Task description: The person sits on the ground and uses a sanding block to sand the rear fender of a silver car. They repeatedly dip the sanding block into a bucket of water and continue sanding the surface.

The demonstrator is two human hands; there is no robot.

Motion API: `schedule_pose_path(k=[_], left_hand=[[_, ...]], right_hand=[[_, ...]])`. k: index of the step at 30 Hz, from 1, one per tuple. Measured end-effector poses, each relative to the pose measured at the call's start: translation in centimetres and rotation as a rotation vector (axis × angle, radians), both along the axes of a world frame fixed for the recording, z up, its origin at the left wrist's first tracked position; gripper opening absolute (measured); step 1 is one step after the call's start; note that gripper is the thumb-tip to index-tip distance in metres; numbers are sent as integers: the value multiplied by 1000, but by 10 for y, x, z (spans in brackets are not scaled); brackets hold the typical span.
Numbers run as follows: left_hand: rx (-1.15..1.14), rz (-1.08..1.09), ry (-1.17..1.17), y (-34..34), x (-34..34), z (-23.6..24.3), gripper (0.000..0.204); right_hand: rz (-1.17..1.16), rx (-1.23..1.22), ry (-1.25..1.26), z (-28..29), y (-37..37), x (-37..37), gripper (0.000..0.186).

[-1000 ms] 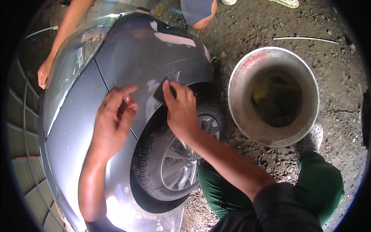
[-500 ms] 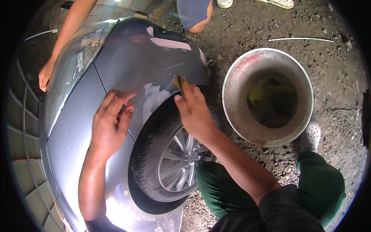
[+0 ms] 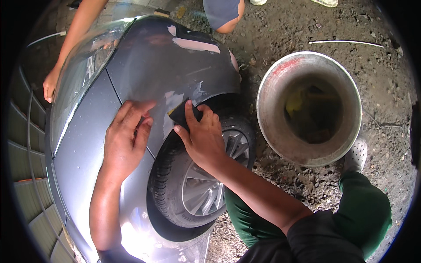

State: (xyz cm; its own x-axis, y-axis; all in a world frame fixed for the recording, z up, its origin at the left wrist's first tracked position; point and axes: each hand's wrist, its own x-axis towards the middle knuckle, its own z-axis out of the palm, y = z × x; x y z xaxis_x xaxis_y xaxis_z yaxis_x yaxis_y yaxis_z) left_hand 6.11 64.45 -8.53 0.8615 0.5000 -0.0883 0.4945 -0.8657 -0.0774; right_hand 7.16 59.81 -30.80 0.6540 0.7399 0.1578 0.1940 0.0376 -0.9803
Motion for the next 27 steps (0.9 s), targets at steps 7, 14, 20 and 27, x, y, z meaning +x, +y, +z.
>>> schedule_pose_path(k=[7, 14, 20, 27], left_hand=[[110, -70, 51, 0, -2, 0, 34], [142, -114, 95, 3, -2, 1, 34], [155, -116, 101, 2, -3, -1, 34], [177, -137, 123, 5, -2, -1, 33]], right_hand=[[-45, 122, -73, -28, 1, 6, 66], [-36, 166, 15, -9, -1, 2, 60], [2, 168, 48, -2, -5, 0, 61], [62, 149, 100, 1, -3, 2, 59]])
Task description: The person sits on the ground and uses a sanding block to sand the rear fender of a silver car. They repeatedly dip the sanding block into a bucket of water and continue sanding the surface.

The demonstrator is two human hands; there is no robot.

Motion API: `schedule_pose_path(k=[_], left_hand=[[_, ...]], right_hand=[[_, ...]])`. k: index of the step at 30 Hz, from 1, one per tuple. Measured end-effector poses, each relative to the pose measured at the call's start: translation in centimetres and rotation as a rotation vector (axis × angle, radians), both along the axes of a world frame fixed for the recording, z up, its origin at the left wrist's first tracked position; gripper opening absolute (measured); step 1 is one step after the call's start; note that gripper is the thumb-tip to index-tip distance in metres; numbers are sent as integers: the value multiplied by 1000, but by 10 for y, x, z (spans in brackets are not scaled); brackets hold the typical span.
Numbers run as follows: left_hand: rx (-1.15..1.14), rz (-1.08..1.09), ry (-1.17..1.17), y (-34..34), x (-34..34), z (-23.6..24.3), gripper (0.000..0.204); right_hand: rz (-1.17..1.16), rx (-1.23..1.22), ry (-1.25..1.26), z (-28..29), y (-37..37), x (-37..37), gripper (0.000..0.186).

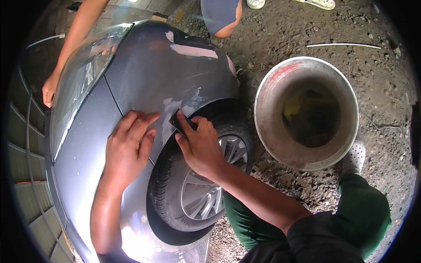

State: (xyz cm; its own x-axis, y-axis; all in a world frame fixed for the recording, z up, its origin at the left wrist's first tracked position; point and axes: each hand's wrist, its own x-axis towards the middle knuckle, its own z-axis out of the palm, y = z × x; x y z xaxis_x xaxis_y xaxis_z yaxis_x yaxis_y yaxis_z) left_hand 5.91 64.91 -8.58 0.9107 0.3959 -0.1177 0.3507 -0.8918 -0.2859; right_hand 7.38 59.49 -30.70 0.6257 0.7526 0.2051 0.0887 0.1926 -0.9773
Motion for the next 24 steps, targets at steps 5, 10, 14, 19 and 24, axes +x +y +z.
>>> schedule_pose_path(k=[5, 10, 14, 19, 24], left_hand=[[-12, 13, -1, -3, 2, -1, 34], [-1, 16, 15, -3, 0, -1, 32], [10, 21, 7, -5, 2, 0, 32], [10, 31, 15, -3, 1, -2, 31], [-1, 21, 14, -3, 0, 0, 31]], right_hand=[[-68, -61, 27, -14, 6, 8, 59], [-90, -31, -77, -20, 3, 12, 59], [-54, -44, -97, -17, 0, 9, 60], [-46, -105, -84, -9, 4, 10, 64], [-74, -120, -141, -3, -1, 10, 63]])
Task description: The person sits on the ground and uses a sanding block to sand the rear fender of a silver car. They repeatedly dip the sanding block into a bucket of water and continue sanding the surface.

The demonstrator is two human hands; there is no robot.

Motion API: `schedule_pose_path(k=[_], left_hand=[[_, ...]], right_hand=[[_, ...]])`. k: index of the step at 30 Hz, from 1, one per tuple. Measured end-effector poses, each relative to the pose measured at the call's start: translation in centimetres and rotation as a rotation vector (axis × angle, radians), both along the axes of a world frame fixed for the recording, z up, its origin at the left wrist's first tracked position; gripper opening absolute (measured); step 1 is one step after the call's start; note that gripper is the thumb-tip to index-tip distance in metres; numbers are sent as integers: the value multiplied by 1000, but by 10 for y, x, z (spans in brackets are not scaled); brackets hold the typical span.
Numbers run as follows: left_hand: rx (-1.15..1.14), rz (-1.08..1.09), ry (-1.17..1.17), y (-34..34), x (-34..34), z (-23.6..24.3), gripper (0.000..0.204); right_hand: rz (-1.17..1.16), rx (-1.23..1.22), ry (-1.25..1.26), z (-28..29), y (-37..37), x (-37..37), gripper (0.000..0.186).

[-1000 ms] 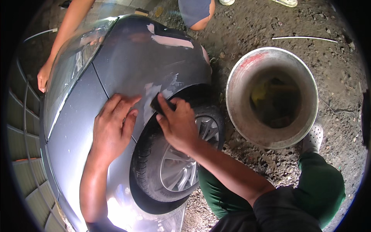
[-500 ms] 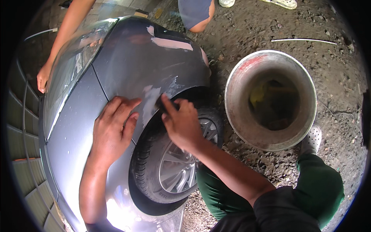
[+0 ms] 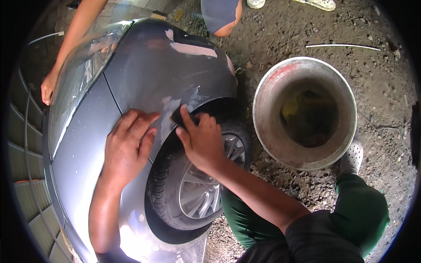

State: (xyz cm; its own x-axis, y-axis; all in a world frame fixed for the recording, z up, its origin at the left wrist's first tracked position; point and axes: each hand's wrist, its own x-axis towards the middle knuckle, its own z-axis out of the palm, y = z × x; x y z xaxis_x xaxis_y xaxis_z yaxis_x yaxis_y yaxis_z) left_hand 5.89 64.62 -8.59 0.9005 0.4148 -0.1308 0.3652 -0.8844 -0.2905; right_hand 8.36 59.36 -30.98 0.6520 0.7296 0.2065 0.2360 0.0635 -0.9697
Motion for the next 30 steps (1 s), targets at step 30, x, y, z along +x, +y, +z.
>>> schedule_pose_path(k=[30], left_hand=[[68, -104, -4, 0, 1, 0, 28]], right_hand=[[-4, 161, -28, -32, 1, 12, 59]])
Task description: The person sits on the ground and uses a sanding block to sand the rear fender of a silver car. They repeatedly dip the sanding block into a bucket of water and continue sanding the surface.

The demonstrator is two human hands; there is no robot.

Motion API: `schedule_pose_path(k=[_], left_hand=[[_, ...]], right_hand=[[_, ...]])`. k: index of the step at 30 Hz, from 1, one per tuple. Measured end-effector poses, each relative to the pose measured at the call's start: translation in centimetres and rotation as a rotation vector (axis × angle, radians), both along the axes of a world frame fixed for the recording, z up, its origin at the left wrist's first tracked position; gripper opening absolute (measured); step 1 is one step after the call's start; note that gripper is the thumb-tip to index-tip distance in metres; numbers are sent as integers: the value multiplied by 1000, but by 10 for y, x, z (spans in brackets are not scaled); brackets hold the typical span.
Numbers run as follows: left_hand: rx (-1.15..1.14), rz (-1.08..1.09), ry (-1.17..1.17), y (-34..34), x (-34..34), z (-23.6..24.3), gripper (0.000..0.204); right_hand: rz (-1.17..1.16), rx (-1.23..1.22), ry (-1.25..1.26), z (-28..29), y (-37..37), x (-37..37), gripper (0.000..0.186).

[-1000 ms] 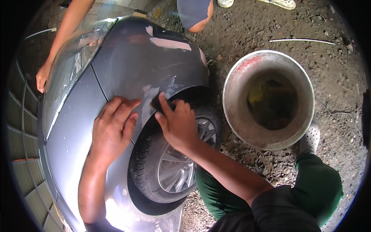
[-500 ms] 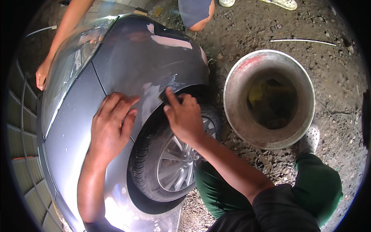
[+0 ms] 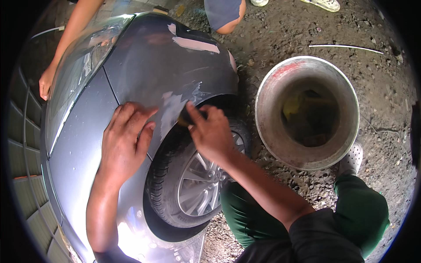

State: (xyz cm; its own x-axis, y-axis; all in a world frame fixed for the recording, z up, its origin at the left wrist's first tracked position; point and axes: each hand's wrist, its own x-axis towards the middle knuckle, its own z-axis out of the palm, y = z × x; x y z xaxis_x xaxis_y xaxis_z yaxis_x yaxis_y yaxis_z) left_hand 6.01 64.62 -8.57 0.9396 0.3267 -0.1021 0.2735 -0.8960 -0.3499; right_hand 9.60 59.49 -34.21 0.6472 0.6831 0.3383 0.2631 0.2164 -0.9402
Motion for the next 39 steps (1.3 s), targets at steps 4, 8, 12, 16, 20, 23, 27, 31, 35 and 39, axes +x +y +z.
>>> schedule_pose_path(k=[4, 8, 12, 16, 20, 23, 27, 31, 35, 39], left_hand=[[21, -23, -25, 2, 1, 3, 27], [89, -87, -51, 5, 4, 3, 30], [134, -114, -75, 4, 2, 8, 33], [152, -152, -81, 4, 1, 2, 33], [159, -172, -75, 9, -6, 6, 31], [123, -54, -97, 5, -7, 17, 29], [74, -135, -140, 7, 1, 4, 28], [83, -114, -147, 11, -8, 5, 28], [91, -136, -140, 7, -5, 4, 31], [60, -178, -157, 5, -7, 7, 36]], right_hand=[[-55, -10, 158, -26, 8, 16, 62], [18, 57, 235, -4, -12, 23, 61], [138, 55, 213, 19, -30, 24, 59], [261, 0, 296, 31, -46, 36, 57], [463, -265, -134, 13, -52, 80, 48], [794, -685, -171, 23, -65, 166, 44], [863, -1418, -328, -69, -50, 237, 49], [689, -1475, -367, -178, -53, 202, 46], [584, -1436, -461, -215, -71, 176, 41], [846, -1333, -287, -67, -62, 237, 25]])
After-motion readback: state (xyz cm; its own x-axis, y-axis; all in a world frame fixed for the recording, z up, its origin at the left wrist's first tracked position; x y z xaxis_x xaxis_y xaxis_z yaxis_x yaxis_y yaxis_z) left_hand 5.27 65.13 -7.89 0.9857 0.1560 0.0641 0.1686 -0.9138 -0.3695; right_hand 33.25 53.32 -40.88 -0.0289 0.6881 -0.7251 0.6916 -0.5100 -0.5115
